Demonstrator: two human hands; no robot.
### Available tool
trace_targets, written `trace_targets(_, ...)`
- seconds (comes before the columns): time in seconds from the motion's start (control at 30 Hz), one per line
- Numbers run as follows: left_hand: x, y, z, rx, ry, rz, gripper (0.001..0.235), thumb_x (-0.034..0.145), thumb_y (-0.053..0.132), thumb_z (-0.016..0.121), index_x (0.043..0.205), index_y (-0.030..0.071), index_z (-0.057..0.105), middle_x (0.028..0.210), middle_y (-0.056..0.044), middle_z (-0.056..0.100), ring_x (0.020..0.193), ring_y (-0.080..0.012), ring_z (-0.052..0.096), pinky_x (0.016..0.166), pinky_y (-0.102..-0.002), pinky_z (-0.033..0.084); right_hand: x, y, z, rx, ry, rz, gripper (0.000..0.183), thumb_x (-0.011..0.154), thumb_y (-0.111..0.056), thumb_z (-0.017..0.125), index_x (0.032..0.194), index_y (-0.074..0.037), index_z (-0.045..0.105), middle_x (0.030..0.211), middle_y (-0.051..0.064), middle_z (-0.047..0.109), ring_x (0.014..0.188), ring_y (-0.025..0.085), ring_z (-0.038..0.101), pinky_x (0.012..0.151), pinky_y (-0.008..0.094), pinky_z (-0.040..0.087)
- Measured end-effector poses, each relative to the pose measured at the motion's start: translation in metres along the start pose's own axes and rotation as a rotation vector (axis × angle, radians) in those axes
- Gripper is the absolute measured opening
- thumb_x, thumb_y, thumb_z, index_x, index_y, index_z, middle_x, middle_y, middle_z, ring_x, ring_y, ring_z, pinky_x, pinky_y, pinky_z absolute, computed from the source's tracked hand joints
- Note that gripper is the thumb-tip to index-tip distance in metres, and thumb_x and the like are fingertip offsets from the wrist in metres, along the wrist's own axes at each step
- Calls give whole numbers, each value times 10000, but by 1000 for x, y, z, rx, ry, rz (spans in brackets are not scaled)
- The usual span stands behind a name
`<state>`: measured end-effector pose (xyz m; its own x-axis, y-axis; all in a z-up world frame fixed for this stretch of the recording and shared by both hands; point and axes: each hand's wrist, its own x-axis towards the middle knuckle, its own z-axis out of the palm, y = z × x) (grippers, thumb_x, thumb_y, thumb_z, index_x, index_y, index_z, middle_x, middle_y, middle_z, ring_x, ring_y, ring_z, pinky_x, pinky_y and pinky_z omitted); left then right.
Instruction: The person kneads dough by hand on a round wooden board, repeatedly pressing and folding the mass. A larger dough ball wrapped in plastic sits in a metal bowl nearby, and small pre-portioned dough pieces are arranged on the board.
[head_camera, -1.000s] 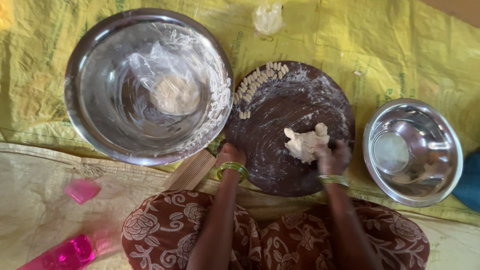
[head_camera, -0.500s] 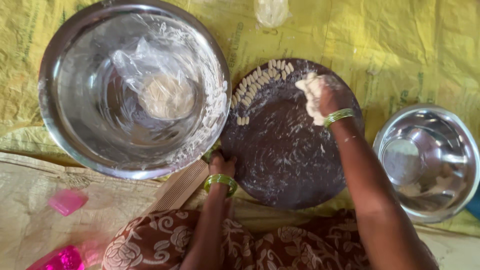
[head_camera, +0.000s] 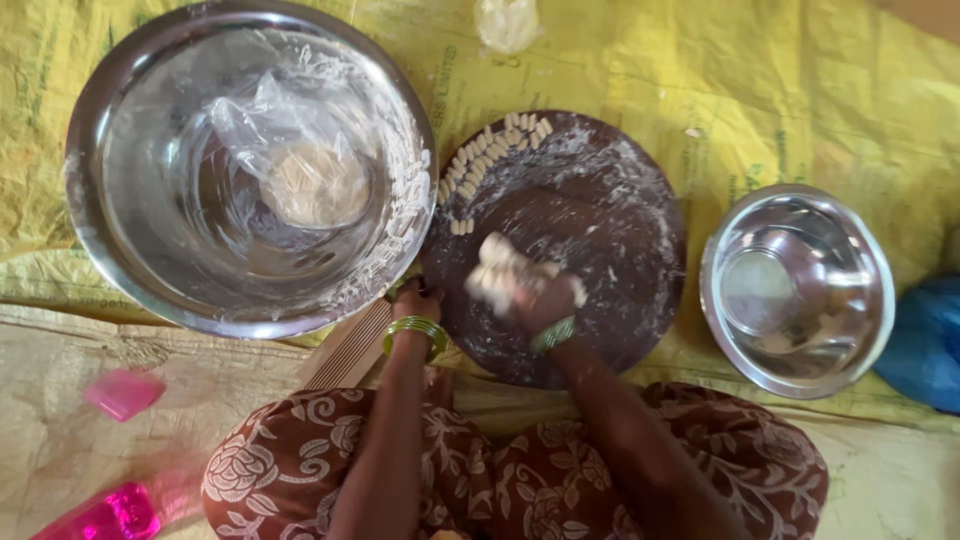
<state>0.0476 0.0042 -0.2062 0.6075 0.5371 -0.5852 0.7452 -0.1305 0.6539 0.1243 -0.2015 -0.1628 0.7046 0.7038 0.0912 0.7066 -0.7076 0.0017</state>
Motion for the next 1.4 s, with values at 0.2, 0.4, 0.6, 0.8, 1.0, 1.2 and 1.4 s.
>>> trace_targets(0.2,16,-26,13,105,77,-50,470,839,319,806,1215,71,673,1214,-201,685,1129,-407,653,957,-479,520,-82,69,-4,106,-278,-144,287,895,-443,627,1090,-239,678,944,-14,751,813,132,728,691,367,632)
trace_targets(0.4,20,-38,29,73,125,-8,474,811,315,820,1199,82,682,1195,-178,710,1111,-390,676,959,-461,534,-38,170,-11,-24,-148,255,416,849,-452,715,1187,-220,647,894,10,742,734,161,705,645,380,608)
trace_targets(0.6,23,-26,18,113,-38,-116,461,847,279,784,1250,94,659,1191,-153,722,1101,-364,695,945,-466,544,65,191,-11,-128,-103,614,577,804,-461,802,1284,-200,616,844,34,734,655,190,682,599,393,584)
trace_targets(0.8,9,7,6,-443,-124,-284,377,902,127,707,1248,40,586,1165,-143,676,917,-307,709,644,-423,648,55,108,-7,-138,-164,506,710,780,-490,814,1357,-155,569,922,74,705,715,220,671,649,403,575)
trace_targets(1.0,9,-1,11,-513,-92,-199,305,918,99,703,1205,22,637,1126,-131,689,843,-272,673,527,-355,601,-15,27,-42,17,-305,142,810,780,-540,750,1406,-87,507,1127,131,656,912,252,671,792,411,583)
trace_targets(1.2,31,-23,27,52,61,14,421,894,345,764,1223,91,696,1237,-197,711,1128,-407,668,939,-489,537,-60,41,-101,419,-517,89,918,779,-589,686,1456,-19,444,1333,188,607,1109,283,672,936,419,591)
trace_targets(1.4,46,-26,33,75,61,-48,500,860,387,763,1263,107,663,1292,-206,673,1219,-406,626,1030,-486,490,-45,84,-86,176,-363,56,1108,794,-858,536,1518,-36,370,1535,216,435,1442,371,381,1242,519,174)
